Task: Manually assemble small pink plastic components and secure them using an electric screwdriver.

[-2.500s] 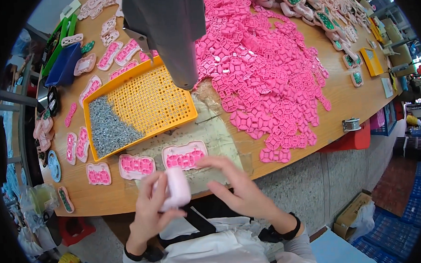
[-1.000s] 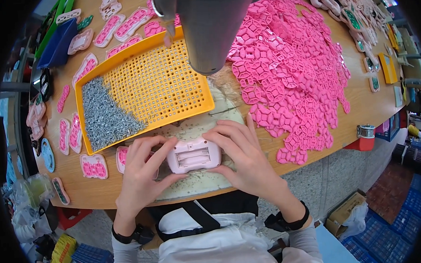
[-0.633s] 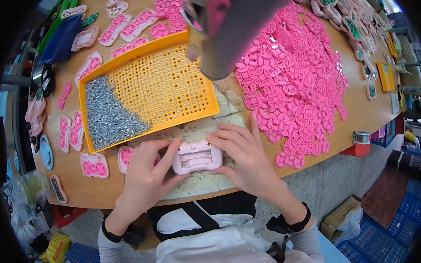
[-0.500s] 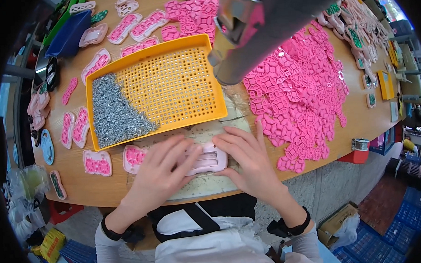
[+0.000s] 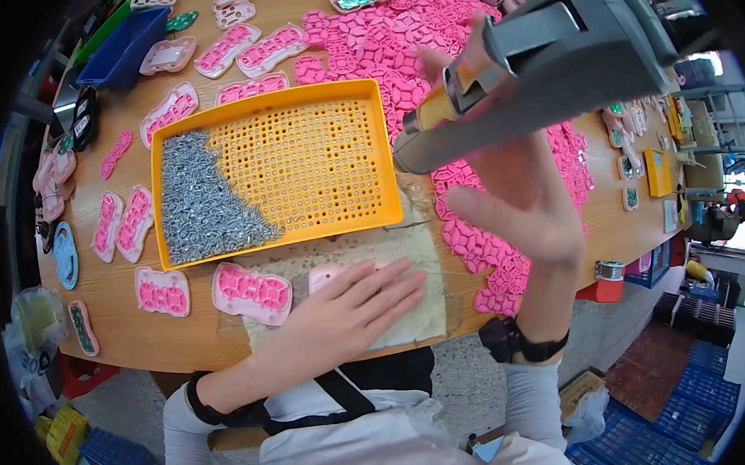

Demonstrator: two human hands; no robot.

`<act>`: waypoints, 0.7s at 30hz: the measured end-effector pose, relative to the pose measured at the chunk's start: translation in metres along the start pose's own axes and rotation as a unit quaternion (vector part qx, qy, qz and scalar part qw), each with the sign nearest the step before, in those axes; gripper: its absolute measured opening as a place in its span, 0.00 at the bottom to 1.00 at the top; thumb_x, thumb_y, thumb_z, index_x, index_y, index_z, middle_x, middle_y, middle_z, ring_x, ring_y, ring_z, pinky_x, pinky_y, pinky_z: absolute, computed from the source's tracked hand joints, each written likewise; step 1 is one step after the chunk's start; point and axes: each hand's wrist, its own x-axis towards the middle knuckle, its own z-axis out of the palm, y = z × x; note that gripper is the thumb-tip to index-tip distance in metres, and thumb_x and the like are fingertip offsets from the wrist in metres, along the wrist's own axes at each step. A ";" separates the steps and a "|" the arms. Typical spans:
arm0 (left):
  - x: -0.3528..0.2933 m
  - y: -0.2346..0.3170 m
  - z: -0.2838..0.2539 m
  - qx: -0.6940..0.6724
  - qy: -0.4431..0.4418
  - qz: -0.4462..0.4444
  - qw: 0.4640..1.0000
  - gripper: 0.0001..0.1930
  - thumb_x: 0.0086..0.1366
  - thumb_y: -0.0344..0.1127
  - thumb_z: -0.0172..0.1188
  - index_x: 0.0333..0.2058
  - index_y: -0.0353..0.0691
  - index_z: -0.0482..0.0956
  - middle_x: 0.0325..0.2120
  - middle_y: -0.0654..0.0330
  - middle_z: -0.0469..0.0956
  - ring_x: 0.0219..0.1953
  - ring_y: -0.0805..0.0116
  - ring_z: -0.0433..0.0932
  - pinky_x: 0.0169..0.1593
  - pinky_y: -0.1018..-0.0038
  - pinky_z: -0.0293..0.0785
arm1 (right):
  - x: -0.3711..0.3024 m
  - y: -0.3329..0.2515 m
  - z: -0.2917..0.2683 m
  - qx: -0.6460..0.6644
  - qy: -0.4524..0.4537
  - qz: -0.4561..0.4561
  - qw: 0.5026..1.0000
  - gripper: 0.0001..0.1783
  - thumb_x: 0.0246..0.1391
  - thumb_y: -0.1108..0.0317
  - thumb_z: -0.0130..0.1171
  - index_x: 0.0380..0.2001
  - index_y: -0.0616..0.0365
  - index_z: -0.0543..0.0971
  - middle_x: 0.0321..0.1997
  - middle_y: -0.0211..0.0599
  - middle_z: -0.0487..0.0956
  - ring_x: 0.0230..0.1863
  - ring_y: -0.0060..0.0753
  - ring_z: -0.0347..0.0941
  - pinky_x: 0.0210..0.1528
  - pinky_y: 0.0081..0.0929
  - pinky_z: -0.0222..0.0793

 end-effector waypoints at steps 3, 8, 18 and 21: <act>-0.004 0.002 0.014 0.000 -0.018 -0.011 1.000 0.31 0.53 0.34 0.51 0.58 0.34 0.64 0.61 0.58 0.62 0.63 0.63 0.61 0.64 0.67 0.57 | 0.030 -0.015 -0.004 -0.143 -0.098 0.054 0.983 0.43 0.45 0.75 0.65 0.63 0.60 0.54 0.60 0.48 0.63 0.53 0.38 0.71 0.51 0.33 0.70; 0.005 0.008 0.017 -0.001 -0.012 -0.033 0.999 0.29 0.54 0.34 0.50 0.57 0.31 0.65 0.60 0.56 0.64 0.63 0.63 0.61 0.65 0.69 0.57 | 0.011 -0.022 0.015 -0.070 0.013 -0.071 0.995 0.34 0.46 0.65 0.68 0.54 0.52 0.62 0.29 0.32 0.66 0.29 0.25 0.68 0.36 0.25 0.69; 0.007 0.006 0.025 -0.020 -0.008 -0.059 0.998 0.26 0.54 0.34 0.50 0.53 0.31 0.70 0.57 0.54 0.67 0.63 0.62 0.63 0.65 0.67 0.57 | 0.021 -0.024 0.052 -0.029 0.090 -0.037 0.995 0.33 0.49 0.34 0.56 0.38 0.55 0.66 0.18 0.32 0.70 0.15 0.24 0.66 0.19 0.21 0.62; 0.006 0.006 0.024 -0.041 -0.008 -0.042 0.998 0.27 0.55 0.36 0.49 0.53 0.28 0.71 0.57 0.50 0.67 0.63 0.60 0.62 0.66 0.67 0.53 | 0.023 -0.019 0.043 -0.028 0.023 -0.036 0.999 0.25 0.51 0.47 0.55 0.38 0.58 0.65 0.23 0.38 0.72 0.20 0.32 0.69 0.24 0.28 0.66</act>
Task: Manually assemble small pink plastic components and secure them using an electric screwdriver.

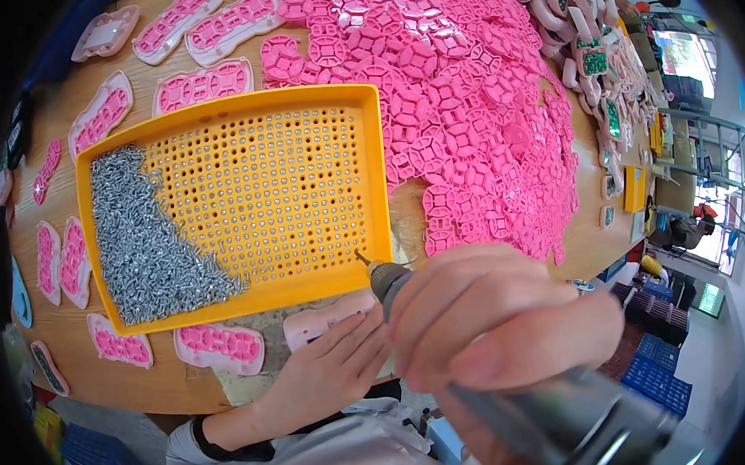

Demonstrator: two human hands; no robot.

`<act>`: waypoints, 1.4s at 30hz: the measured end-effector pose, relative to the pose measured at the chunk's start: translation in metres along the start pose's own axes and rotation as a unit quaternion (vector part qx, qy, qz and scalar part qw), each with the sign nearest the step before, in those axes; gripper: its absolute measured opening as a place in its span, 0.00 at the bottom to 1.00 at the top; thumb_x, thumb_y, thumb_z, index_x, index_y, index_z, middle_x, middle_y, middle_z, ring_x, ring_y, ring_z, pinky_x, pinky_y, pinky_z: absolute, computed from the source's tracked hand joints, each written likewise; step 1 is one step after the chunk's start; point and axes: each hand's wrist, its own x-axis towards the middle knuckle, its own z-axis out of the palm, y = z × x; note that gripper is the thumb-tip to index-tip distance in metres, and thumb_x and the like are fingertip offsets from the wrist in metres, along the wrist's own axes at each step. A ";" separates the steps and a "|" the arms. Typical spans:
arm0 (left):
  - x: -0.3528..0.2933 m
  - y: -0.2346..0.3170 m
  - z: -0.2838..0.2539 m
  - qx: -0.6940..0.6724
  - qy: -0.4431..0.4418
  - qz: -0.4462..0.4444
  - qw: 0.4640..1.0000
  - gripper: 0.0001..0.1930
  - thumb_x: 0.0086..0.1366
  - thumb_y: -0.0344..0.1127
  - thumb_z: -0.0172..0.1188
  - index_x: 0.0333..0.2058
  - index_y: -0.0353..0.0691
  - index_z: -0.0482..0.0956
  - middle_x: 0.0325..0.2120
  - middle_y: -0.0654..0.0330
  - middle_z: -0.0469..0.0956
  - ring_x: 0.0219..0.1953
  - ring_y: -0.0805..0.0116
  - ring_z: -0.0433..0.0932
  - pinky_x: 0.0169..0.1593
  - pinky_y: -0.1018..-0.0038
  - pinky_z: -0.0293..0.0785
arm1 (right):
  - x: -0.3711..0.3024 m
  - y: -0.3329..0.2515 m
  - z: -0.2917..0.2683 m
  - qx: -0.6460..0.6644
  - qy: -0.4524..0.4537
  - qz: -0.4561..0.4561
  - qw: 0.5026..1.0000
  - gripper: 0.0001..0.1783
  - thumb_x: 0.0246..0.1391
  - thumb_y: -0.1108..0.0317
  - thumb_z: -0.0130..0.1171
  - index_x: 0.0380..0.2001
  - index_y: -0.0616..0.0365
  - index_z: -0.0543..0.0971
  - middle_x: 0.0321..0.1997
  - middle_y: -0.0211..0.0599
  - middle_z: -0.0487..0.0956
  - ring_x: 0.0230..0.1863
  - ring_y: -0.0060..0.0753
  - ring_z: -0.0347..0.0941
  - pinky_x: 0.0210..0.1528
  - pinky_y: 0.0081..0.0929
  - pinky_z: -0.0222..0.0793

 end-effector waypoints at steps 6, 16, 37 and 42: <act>-0.002 -0.001 0.003 -0.027 -0.013 -0.004 1.000 0.24 0.55 0.36 0.49 0.50 0.29 0.73 0.56 0.51 0.69 0.62 0.60 0.64 0.65 0.68 0.56 | -0.004 0.018 -0.016 0.028 -0.139 0.000 0.990 0.12 0.55 0.73 0.53 0.40 0.64 0.65 0.35 0.51 0.76 0.30 0.49 0.76 0.33 0.43 0.74; -0.002 0.000 0.001 -0.057 0.004 -0.022 0.998 0.24 0.55 0.36 0.49 0.49 0.29 0.74 0.56 0.52 0.69 0.60 0.61 0.66 0.66 0.68 0.55 | 0.011 0.023 -0.027 0.017 -0.250 0.029 0.968 0.13 0.54 0.74 0.54 0.42 0.65 0.66 0.33 0.52 0.76 0.31 0.51 0.76 0.33 0.43 0.74; 0.000 0.000 0.005 -0.107 0.047 -0.016 0.993 0.20 0.52 0.33 0.53 0.41 0.24 0.77 0.50 0.48 0.73 0.54 0.62 0.72 0.62 0.70 0.61 | -0.033 -0.010 0.001 -0.021 -0.128 0.007 0.991 0.11 0.56 0.68 0.53 0.35 0.61 0.63 0.23 0.48 0.78 0.21 0.38 0.78 0.26 0.30 0.78; -0.002 -0.001 0.004 -0.111 0.046 -0.014 0.993 0.19 0.52 0.33 0.53 0.39 0.24 0.77 0.50 0.48 0.74 0.54 0.61 0.72 0.62 0.70 0.61 | -0.035 -0.002 0.003 0.014 -0.138 -0.033 0.990 0.10 0.55 0.72 0.53 0.35 0.63 0.64 0.22 0.48 0.77 0.19 0.38 0.77 0.25 0.31 0.78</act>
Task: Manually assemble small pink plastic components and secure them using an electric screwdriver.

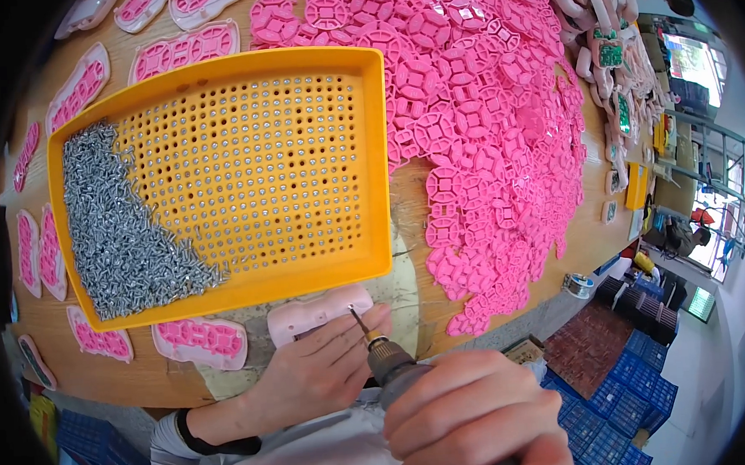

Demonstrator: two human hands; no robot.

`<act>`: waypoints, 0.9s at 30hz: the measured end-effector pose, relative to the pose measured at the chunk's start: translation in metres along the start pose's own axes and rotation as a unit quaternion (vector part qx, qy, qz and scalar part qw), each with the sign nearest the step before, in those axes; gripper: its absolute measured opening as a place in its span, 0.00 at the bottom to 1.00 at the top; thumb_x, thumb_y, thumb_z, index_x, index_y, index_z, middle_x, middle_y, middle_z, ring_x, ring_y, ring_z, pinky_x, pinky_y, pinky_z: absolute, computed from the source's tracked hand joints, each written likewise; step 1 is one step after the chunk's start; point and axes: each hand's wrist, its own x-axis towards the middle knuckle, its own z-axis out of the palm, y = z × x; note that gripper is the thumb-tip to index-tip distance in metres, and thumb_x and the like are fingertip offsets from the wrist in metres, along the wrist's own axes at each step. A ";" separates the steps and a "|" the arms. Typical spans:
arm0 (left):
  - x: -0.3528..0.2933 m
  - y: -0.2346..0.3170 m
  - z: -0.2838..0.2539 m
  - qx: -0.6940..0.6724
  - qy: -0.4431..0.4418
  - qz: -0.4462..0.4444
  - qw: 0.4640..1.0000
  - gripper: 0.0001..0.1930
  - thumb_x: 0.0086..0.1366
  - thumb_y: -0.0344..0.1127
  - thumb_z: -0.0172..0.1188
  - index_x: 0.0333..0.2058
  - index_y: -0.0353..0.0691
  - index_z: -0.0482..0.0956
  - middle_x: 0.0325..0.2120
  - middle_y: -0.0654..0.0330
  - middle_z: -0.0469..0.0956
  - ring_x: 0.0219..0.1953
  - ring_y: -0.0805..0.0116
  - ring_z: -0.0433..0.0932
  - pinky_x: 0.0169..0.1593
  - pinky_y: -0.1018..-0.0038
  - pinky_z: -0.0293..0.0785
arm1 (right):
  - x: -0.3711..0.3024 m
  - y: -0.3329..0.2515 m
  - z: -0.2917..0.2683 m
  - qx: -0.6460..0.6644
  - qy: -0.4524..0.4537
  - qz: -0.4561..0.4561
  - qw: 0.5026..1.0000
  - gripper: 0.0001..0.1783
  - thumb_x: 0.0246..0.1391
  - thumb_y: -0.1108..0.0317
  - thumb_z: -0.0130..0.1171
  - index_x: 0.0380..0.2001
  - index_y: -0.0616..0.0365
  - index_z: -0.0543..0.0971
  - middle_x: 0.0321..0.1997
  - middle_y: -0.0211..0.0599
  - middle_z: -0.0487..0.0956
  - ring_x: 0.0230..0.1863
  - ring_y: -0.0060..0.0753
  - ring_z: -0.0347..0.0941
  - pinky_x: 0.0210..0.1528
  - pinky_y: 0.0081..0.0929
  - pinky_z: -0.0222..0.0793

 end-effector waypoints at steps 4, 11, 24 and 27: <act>0.001 -0.001 -0.004 -0.016 -0.012 -0.002 1.000 0.17 0.51 0.33 0.54 0.36 0.25 0.78 0.48 0.48 0.74 0.53 0.60 0.72 0.62 0.70 0.62 | 0.003 0.008 0.021 -0.017 0.073 0.025 0.997 0.21 0.55 0.51 0.58 0.35 0.58 0.69 0.26 0.39 0.73 0.23 0.37 0.72 0.27 0.34 0.72; 0.002 0.001 0.002 -0.017 0.034 -0.006 0.999 0.16 0.47 0.32 0.56 0.35 0.28 0.79 0.40 0.53 0.77 0.50 0.60 0.74 0.60 0.69 0.65 | 0.017 0.018 0.003 0.069 -0.068 0.027 0.995 0.06 0.52 0.77 0.53 0.30 0.66 0.66 0.20 0.49 0.76 0.16 0.38 0.74 0.20 0.33 0.75; 0.003 0.000 -0.003 0.000 0.042 0.005 0.999 0.16 0.46 0.32 0.56 0.35 0.30 0.79 0.40 0.53 0.78 0.49 0.60 0.75 0.59 0.68 0.66 | 0.034 0.011 -0.004 0.019 0.060 -0.108 0.992 0.12 0.49 0.70 0.59 0.30 0.61 0.66 0.16 0.42 0.75 0.13 0.32 0.73 0.17 0.26 0.73; 0.002 0.000 -0.005 0.000 -0.008 -0.005 1.000 0.20 0.49 0.31 0.53 0.41 0.25 0.78 0.53 0.48 0.72 0.58 0.61 0.69 0.63 0.71 0.61 | 0.038 0.025 -0.005 -0.031 0.033 -0.072 0.996 0.23 0.53 0.51 0.58 0.34 0.59 0.65 0.17 0.35 0.74 0.12 0.27 0.69 0.15 0.20 0.67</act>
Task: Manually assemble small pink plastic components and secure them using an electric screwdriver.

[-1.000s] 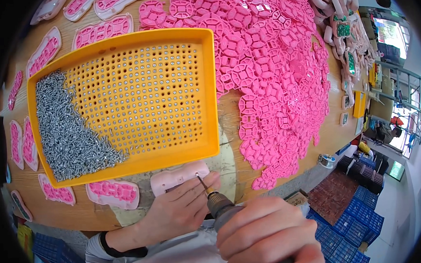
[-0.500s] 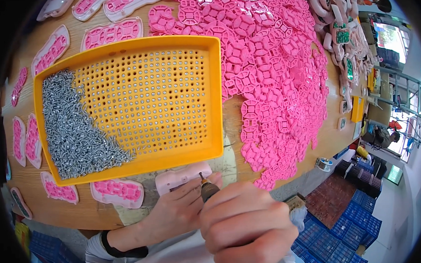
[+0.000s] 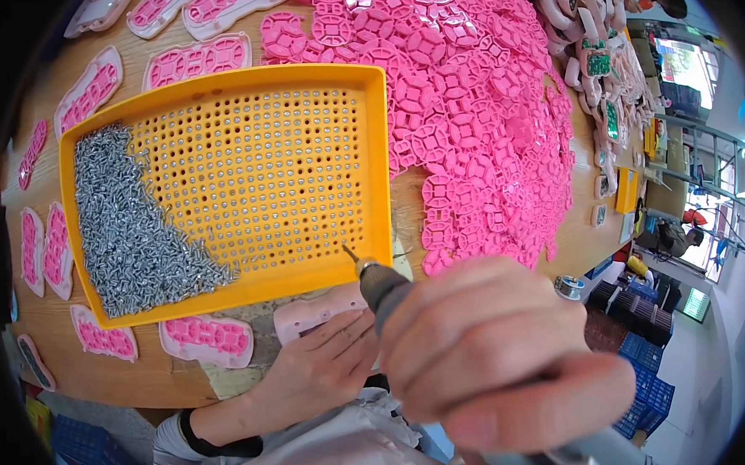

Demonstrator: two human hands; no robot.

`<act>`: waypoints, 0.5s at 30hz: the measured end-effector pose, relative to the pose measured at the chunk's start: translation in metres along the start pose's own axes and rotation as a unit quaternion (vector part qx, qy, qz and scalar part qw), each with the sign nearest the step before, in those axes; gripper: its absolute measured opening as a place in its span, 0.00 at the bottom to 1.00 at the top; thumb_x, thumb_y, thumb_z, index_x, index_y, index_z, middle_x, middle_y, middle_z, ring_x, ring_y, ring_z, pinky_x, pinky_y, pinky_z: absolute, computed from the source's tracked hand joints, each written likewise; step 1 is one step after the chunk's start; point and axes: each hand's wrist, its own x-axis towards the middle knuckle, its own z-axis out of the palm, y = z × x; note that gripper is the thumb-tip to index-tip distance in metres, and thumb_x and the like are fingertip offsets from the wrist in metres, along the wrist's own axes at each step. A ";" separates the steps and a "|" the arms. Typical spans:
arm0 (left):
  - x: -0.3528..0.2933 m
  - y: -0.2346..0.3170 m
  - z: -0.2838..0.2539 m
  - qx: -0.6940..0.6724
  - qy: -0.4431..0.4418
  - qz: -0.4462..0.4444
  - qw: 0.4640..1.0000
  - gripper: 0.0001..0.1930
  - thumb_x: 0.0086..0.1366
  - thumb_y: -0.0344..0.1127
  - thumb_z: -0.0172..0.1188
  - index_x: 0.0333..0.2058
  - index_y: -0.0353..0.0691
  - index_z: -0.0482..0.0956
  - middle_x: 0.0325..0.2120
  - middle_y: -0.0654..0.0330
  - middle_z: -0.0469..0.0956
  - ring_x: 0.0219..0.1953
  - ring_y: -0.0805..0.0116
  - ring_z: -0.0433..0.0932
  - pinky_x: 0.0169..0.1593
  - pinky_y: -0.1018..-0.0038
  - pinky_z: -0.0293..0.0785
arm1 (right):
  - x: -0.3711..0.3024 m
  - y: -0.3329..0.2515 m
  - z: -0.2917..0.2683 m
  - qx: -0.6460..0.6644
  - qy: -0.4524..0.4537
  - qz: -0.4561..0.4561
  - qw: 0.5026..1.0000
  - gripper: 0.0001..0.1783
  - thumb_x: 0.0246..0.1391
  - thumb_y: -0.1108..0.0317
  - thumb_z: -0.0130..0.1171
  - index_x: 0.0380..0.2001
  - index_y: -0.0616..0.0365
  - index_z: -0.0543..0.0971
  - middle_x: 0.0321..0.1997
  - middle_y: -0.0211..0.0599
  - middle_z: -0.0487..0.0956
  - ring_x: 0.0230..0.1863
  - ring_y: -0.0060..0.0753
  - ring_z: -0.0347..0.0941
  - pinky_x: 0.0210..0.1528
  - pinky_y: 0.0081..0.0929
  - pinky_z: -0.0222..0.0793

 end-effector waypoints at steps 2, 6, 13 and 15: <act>-0.002 0.001 0.003 -0.006 0.019 -0.009 1.000 0.20 0.49 0.32 0.53 0.40 0.26 0.79 0.53 0.49 0.72 0.58 0.61 0.70 0.63 0.71 0.61 | -0.002 0.007 0.002 -0.074 0.029 0.004 0.997 0.34 0.50 0.34 0.54 0.36 0.58 0.65 0.17 0.29 0.71 0.10 0.23 0.65 0.13 0.17 0.61; -0.002 0.001 0.007 -0.003 0.024 -0.013 1.000 0.20 0.49 0.32 0.53 0.40 0.26 0.79 0.53 0.48 0.72 0.57 0.62 0.70 0.63 0.71 0.61 | -0.005 0.017 -0.007 -0.040 0.017 -0.017 0.999 0.35 0.49 0.33 0.55 0.35 0.58 0.65 0.17 0.30 0.71 0.11 0.23 0.66 0.14 0.17 0.63; -0.003 0.002 0.005 -0.007 0.030 -0.017 0.999 0.19 0.49 0.32 0.53 0.39 0.26 0.79 0.52 0.48 0.73 0.57 0.61 0.71 0.63 0.71 0.61 | -0.004 0.000 -0.009 0.014 -0.056 0.098 0.994 0.15 0.51 0.72 0.58 0.39 0.65 0.66 0.28 0.48 0.75 0.24 0.45 0.75 0.29 0.40 0.74; -0.001 0.003 0.006 -0.011 0.035 -0.013 0.999 0.19 0.49 0.32 0.53 0.39 0.26 0.79 0.52 0.48 0.73 0.56 0.61 0.71 0.63 0.71 0.61 | -0.004 -0.001 -0.001 -0.018 -0.024 0.105 0.994 0.14 0.51 0.73 0.57 0.38 0.65 0.66 0.26 0.48 0.75 0.23 0.45 0.74 0.27 0.40 0.74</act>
